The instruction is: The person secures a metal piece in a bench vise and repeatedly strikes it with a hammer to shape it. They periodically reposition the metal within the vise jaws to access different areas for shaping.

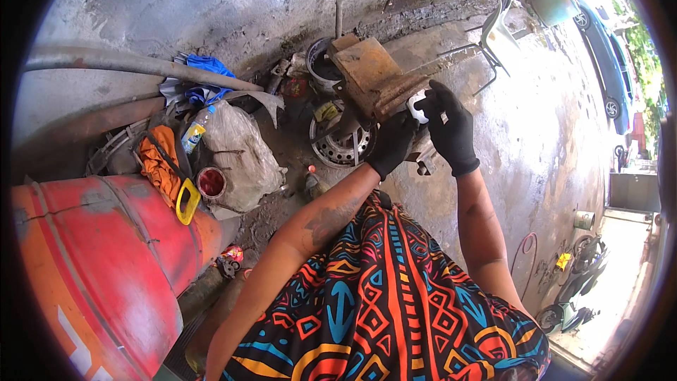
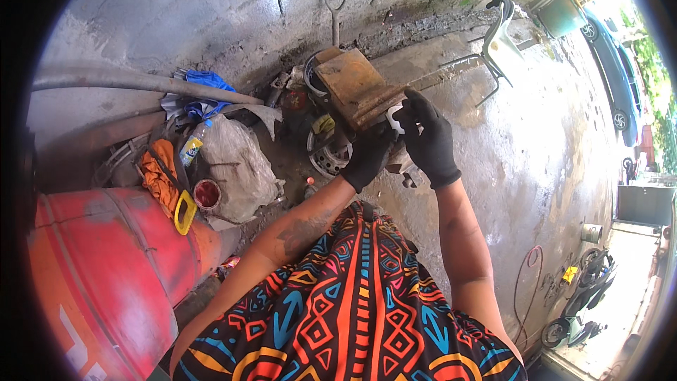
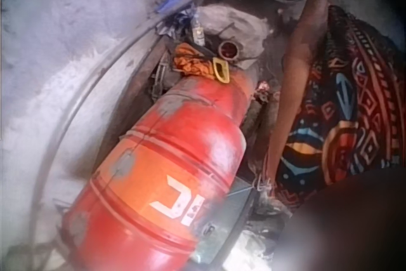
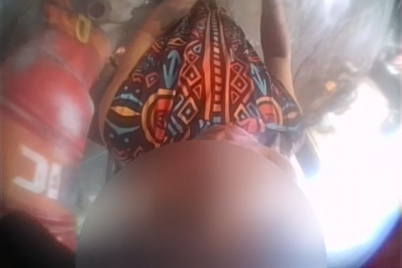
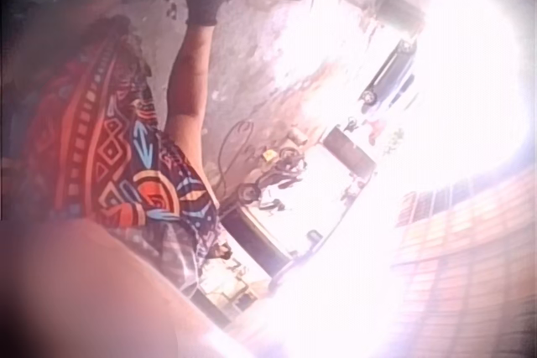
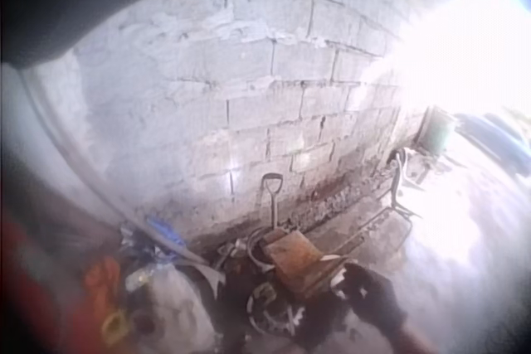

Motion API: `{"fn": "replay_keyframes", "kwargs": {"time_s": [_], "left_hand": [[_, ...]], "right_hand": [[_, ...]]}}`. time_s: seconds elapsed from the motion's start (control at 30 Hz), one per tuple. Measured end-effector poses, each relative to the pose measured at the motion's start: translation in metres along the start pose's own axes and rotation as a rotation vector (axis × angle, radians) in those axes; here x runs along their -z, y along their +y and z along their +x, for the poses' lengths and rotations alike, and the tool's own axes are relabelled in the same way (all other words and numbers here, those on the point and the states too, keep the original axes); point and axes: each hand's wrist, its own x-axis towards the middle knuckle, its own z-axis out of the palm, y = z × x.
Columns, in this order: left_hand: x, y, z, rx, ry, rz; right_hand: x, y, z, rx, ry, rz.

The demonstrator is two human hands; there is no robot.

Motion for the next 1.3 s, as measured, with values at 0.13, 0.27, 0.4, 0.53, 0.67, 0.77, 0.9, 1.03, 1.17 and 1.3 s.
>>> {"fn": "replay_keyframes", "kwargs": {"time_s": [0.13,0.27,0.4,0.53,0.67,0.77,0.9,1.03,1.17,1.3], "left_hand": [[0.001,-0.002,0.001,0.057,-0.032,-0.046],[0.002,0.004,-0.002,-0.023,-0.011,-0.028],[0.002,-0.008,-0.001,-0.285,0.030,0.199],[0.006,0.007,-0.004,-0.031,-0.053,-0.031],[0.006,0.006,-0.004,0.034,-0.065,-0.139],[0.008,0.011,-0.003,0.029,-0.078,-0.118],[0.010,0.020,-0.003,0.111,-0.080,-0.186],[0.010,0.009,-0.003,0.078,-0.076,-0.157],[0.013,-0.005,-0.007,-0.274,-0.028,0.155],[0.025,0.015,-0.033,-0.144,0.078,0.279]], "right_hand": [[0.000,0.007,-0.005,0.007,-0.046,0.049],[0.004,0.005,-0.004,-0.045,-0.113,0.085],[0.005,0.009,-0.004,-0.038,-0.140,0.089],[0.006,0.008,-0.007,-0.027,-0.160,0.105],[0.005,0.006,-0.007,-0.051,-0.177,0.080],[0.003,0.010,-0.008,-0.069,-0.163,0.060],[-0.002,0.013,-0.010,-0.072,-0.144,0.063],[-0.004,0.008,-0.011,-0.088,-0.123,0.073],[-0.003,0.014,-0.013,-0.085,-0.116,0.095],[0.001,0.016,-0.014,-0.135,-0.123,0.158]]}}
